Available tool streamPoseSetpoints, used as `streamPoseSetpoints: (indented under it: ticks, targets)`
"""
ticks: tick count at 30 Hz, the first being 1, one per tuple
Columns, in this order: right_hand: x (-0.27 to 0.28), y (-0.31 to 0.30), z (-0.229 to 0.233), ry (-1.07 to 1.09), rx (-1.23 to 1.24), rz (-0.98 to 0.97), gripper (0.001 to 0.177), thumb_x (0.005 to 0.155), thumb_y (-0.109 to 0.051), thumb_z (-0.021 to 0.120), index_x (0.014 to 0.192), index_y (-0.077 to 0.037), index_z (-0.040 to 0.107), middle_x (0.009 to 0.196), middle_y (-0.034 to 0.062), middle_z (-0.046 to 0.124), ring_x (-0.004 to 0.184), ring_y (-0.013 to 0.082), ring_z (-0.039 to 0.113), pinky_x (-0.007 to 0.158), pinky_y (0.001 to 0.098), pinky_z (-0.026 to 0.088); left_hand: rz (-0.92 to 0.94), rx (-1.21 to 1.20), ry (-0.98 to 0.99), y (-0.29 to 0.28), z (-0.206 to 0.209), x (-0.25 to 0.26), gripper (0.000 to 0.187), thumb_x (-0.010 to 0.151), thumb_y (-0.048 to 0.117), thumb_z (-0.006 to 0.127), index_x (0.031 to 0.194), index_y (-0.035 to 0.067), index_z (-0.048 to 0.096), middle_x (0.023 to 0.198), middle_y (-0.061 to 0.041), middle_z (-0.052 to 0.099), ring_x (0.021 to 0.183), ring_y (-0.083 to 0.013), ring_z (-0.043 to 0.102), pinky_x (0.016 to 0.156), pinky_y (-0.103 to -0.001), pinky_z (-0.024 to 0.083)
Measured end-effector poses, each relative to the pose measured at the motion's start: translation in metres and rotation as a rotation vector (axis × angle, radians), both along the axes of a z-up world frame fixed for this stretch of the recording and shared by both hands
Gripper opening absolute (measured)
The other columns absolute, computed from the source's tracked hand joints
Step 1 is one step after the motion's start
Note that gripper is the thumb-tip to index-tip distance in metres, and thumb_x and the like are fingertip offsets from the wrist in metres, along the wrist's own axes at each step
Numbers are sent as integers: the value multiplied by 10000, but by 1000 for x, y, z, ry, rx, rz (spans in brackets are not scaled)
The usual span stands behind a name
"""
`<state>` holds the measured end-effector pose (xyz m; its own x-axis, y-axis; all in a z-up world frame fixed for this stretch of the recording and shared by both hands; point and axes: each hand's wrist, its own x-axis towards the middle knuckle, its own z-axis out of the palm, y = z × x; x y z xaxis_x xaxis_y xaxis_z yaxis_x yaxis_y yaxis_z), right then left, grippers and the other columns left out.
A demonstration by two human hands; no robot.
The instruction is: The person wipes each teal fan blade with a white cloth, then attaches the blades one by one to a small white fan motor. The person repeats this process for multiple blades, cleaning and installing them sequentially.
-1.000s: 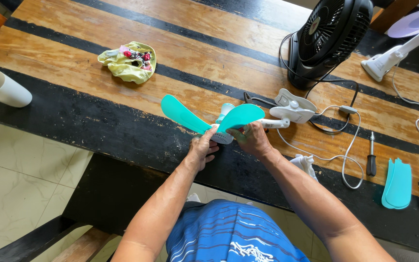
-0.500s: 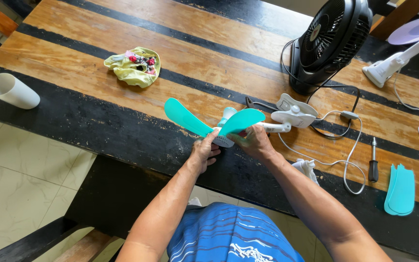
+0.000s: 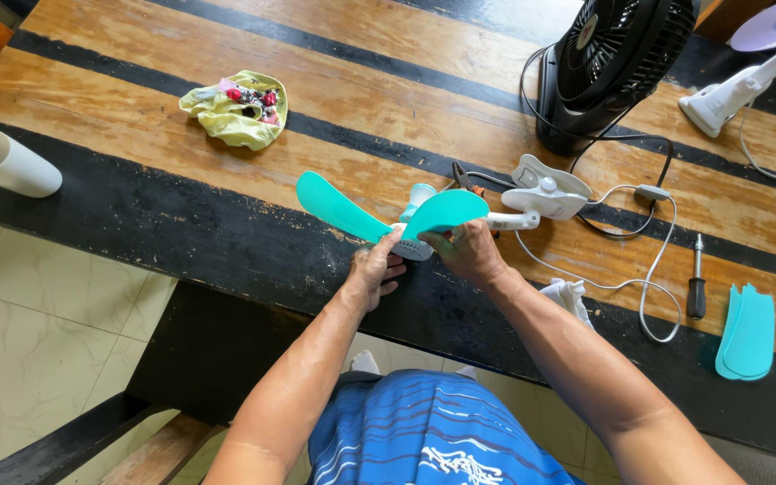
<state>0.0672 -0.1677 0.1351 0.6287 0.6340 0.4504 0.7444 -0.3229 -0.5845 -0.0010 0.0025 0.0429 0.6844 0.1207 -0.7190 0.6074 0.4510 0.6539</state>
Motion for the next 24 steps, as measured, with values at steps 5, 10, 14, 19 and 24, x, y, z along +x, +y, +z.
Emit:
streamPoseSetpoints:
  ticks: [5,10,14,19,24]
  targets:
    - [-1,1,-5,57,-17,-10,130,830,-103,832,923,-37,770,891,129,736,801,292,705,697,398,546,-9,-8,-16,3,-2,0,887,704,670,736,1392,138,562,1291,-148,620,1166,-303,637,961,-532,453]
    - [2,4,-7,-62,66,39,156,811,-94,819,940,-36,750,944,135,730,872,317,703,772,416,555,-9,-4,19,3,4,3,868,681,656,711,1400,196,555,1275,-120,614,1155,-303,624,951,-527,443]
    - [-3,2,-10,0,23,-2,139,827,-91,820,937,-34,758,921,133,732,820,307,709,722,401,552,-21,-13,-6,2,5,-1,858,704,646,724,1393,166,551,1280,-128,619,1167,-300,634,949,-523,451]
    - [-1,0,-12,28,-4,-8,127,840,-91,815,942,-37,762,922,129,740,818,300,717,723,392,560,-23,10,-16,3,5,1,844,713,641,720,1384,154,561,1282,-145,619,1156,-304,641,933,-524,456]
    - [4,-2,-16,85,-84,-47,133,860,-150,818,932,-44,785,899,130,753,788,291,732,704,386,565,-15,9,-3,3,7,3,852,710,650,720,1386,161,551,1292,-144,611,1152,-312,642,931,-529,458]
